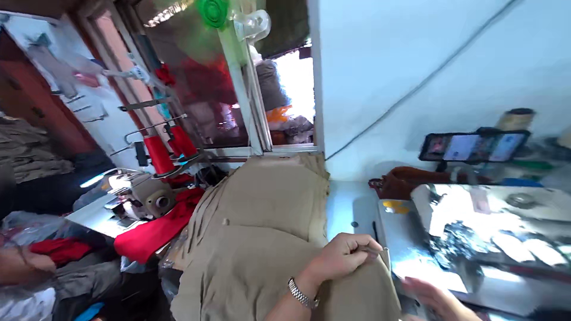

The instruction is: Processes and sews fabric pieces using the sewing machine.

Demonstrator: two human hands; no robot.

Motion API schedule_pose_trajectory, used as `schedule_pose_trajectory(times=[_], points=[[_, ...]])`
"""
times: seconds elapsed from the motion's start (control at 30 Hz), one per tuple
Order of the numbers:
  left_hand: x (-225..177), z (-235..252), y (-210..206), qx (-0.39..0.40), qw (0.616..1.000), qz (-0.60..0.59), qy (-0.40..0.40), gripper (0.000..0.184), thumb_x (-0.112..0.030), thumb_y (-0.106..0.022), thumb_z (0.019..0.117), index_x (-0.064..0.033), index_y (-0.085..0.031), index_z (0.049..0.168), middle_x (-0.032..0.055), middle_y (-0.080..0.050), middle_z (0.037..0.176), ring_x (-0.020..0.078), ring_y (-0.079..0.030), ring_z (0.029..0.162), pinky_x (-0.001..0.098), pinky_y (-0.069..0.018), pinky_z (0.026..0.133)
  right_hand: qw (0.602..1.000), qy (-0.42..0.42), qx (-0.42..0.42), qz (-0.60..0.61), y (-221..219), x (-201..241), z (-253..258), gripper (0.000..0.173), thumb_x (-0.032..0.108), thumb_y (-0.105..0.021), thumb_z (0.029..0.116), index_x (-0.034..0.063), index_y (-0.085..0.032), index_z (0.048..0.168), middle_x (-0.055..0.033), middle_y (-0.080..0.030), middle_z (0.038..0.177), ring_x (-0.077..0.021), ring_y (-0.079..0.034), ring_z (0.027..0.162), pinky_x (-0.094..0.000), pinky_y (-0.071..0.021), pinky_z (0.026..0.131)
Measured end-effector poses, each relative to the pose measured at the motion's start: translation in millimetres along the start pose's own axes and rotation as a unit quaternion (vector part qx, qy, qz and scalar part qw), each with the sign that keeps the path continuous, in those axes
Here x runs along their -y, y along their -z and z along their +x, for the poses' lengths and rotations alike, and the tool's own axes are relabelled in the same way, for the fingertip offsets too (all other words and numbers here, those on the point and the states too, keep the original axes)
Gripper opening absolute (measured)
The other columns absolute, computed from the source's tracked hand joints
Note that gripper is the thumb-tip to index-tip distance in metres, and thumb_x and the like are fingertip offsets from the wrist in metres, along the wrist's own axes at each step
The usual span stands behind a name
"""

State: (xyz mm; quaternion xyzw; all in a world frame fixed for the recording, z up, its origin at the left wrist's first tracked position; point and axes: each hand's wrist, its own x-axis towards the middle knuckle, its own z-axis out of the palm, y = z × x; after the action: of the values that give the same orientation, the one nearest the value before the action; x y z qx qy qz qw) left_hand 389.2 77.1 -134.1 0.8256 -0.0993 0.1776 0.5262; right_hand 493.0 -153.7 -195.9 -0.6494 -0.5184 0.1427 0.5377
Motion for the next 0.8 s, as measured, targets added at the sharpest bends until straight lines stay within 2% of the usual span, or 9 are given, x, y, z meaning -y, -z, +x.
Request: schedule_pose_trajectory(times=[0.07, 0.1, 0.17, 0.27, 0.37, 0.47, 0.6, 0.7, 0.8], points=[[-6.4, -6.2, -11.7, 0.008, 1.0, -0.006, -0.001, 0.02, 0.002, -0.051, 0.099, 0.0095, -0.066, 0.11, 0.0037, -0.066, 0.089, -0.0013, -0.056, 0.078, 0.0175, -0.0479, 0.075, 0.998, 0.009, -0.042, 0.036, -7.4, -1.0, 16.5, 0.086, 0.033, -0.082, 0.0818, -0.0113, -0.044, 0.145, -0.0183, -0.066, 0.129, -0.0202, -0.066, 0.117, -0.0369, -0.0538, 0.102], [-9.3, -8.8, -15.3, 0.003, 1.0, -0.007, 0.005, 0.019, 0.002, -0.052, 0.0989, 0.0085, -0.066, 0.109, 0.0029, -0.067, 0.09, -0.002, -0.058, 0.08, 0.0174, -0.049, 0.077, 0.996, 0.002, -0.043, 0.076, -13.2, -1.7, 22.2, 0.086, 0.037, -0.083, 0.0791, -0.0063, -0.047, 0.144, -0.0102, -0.069, 0.122, -0.0145, -0.068, 0.111, -0.0333, -0.0567, 0.097], [-12.5, -13.5, -20.3, -0.021, 0.999, -0.008, 0.023, 0.017, 0.002, -0.054, 0.0968, 0.0067, -0.068, 0.105, 0.001, -0.068, 0.092, -0.0032, -0.06, 0.083, 0.0172, -0.0506, 0.079, 0.98, -0.041, -0.025, 0.192, -21.9, 2.0, 28.5, 0.066, 0.028, -0.083, 0.0785, 0.0015, -0.057, 0.134, -0.0029, -0.074, 0.106, -0.0113, -0.072, 0.095, -0.0306, -0.061, 0.084], [-12.9, -18.8, -26.3, -0.052, 0.997, -0.005, 0.053, 0.012, 0.0, -0.06, 0.0958, 0.0037, -0.069, 0.103, 0.0002, -0.069, 0.09, -0.0011, -0.062, 0.083, 0.0194, -0.0528, 0.079, 0.944, -0.071, -0.063, 0.317, -28.5, 5.7, 27.6, 0.017, 0.013, -0.076, 0.0834, 0.0075, -0.071, 0.099, 0.0002, -0.071, 0.086, -0.0077, -0.068, 0.077, -0.0252, -0.0582, 0.071], [-14.5, -21.4, -32.6, -0.053, 0.997, 0.034, 0.049, 0.019, 0.0, -0.057, 0.098, 0.0015, -0.062, 0.116, 0.0044, -0.067, 0.094, 0.0057, -0.063, 0.084, 0.0251, -0.0546, 0.08, 0.93, -0.047, -0.124, 0.344, -31.7, 5.8, 23.6, 0.007, 0.01, -0.074, 0.0842, 0.0104, -0.068, 0.084, 0.0012, -0.067, 0.078, -0.0057, -0.064, 0.07, -0.0214, -0.0549, 0.065], [-13.0, -22.7, -38.1, -0.043, 0.996, 0.076, 0.016, 0.019, -0.002, -0.054, 0.1, -0.0003, -0.067, 0.114, 0.0044, -0.067, 0.094, 0.005, -0.061, 0.079, 0.0238, -0.0525, 0.075, 0.954, 0.006, -0.18, 0.238, -37.4, 7.4, 16.4, 0.003, 0.01, -0.068, 0.0885, 0.0099, -0.066, 0.091, 0.0037, -0.067, 0.08, -0.0039, -0.063, 0.07, -0.0192, -0.0534, 0.064], [-11.8, -21.3, -42.0, -0.058, 0.996, 0.059, 0.02, 0.013, -0.005, -0.063, 0.0977, -0.0028, -0.075, 0.099, 0.0016, -0.069, 0.094, 0.0044, -0.063, 0.085, 0.0222, -0.0535, 0.078, 0.959, 0.075, -0.212, 0.171, -47.3, 10.3, 8.9, 0.022, 0.008, -0.07, 0.0881, 0.006, -0.057, 0.106, -0.0006, -0.072, 0.094, -0.0081, -0.071, 0.083, -0.0243, -0.0613, 0.074], [-15.6, -21.9, -46.1, -0.094, 0.993, 0.05, 0.048, 0.005, -0.006, -0.07, 0.0936, -0.0036, -0.074, 0.094, 0.0001, -0.071, 0.09, 0.0032, -0.064, 0.079, 0.0209, -0.0533, 0.073, 0.959, 0.101, -0.228, 0.131, -53.6, 4.9, 7.8, 0.02, 0.008, -0.069, 0.0874, 0.0039, -0.06, 0.105, -0.0012, -0.07, 0.092, -0.0059, -0.068, 0.077, -0.0218, -0.0596, 0.069], [-20.3, -22.5, -50.9, -0.111, 0.991, 0.059, 0.047, 0.004, -0.005, -0.071, 0.0925, -0.0043, -0.075, 0.093, 0.0016, -0.073, 0.093, 0.006, -0.067, 0.082, 0.0233, -0.0557, 0.075, 0.963, 0.074, -0.241, 0.093, -56.1, 3.4, 4.7, 0.016, 0.005, -0.059, 0.0849, 0.0039, -0.066, 0.099, 0.001, -0.068, 0.085, -0.0016, -0.063, 0.07, -0.0174, -0.0541, 0.062]])
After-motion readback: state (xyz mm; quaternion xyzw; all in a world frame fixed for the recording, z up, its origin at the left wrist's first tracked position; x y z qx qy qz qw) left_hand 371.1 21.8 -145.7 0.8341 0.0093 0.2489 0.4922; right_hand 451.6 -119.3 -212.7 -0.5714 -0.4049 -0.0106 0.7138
